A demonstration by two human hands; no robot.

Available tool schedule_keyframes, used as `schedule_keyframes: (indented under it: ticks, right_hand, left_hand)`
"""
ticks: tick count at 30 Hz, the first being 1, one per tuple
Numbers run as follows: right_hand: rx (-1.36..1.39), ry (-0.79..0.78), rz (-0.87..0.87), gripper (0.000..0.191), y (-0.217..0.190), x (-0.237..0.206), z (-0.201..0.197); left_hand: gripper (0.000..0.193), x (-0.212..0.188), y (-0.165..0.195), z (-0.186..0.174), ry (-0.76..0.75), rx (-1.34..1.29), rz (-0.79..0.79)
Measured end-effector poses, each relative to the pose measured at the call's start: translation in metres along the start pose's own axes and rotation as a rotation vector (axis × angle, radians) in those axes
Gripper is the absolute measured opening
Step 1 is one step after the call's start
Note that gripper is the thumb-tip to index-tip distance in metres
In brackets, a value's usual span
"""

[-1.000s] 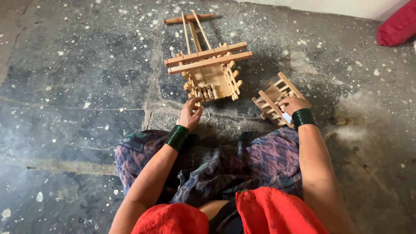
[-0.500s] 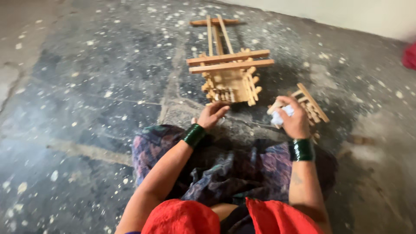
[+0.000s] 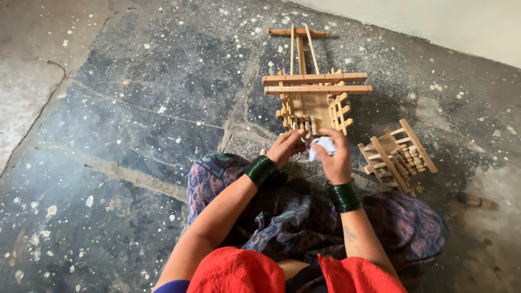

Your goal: The person sits on the floor and wipes the parts of a small wooden loom with a white cloth, moving the cloth over the frame and slats. They handle small wooden spools and a second smaller wooden piece beside them while continuing to wipe the loom surfaces.

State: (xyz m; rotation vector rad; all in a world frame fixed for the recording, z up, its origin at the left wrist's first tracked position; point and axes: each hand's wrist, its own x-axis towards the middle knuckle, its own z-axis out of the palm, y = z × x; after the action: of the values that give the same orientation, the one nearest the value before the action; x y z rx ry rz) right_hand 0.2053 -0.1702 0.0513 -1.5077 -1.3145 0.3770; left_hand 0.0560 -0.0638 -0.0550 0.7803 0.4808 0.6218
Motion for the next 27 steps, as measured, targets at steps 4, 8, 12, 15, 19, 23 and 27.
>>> schedule_keyframes:
  ticks: [4, 8, 12, 15, 19, 23, 27]
  right_hand:
    - [0.046, 0.236, 0.146, 0.036, 0.023, 0.009, -0.005]
    - [-0.265, 0.366, -0.238, 0.037, 0.036, 0.023, 0.001]
    - [-0.333, 0.353, -0.360, 0.031, 0.030, 0.032, 0.025]
    - [-0.271, 0.300, -0.348, 0.027, 0.017, 0.025, 0.044]
    - [-0.096, 0.184, -0.213, 0.026, 0.006, 0.004, 0.051]
    - [0.116, 0.034, -0.039, 0.038, 0.012, -0.011, 0.046]
    - [0.025, 0.025, 0.039, 0.031, 0.026, -0.010, 0.037]
  left_hand:
    - [0.049, 0.003, 0.008, -0.001, 0.008, -0.135, 0.004]
    - [0.052, -0.003, 0.016, 0.007, -0.172, -0.080, -0.016]
    - [0.064, -0.012, 0.020, 0.011, -0.224, -0.044, -0.067]
    - [0.068, -0.011, 0.020, 0.007, -0.141, -0.079, -0.027]
    - [0.065, -0.007, 0.017, -0.004, -0.084, -0.181, 0.031]
    - [0.059, -0.002, 0.014, -0.008, 0.018, -0.193, 0.049]
    - [0.055, 0.000, 0.015, -0.008, -0.063, -0.221, 0.056]
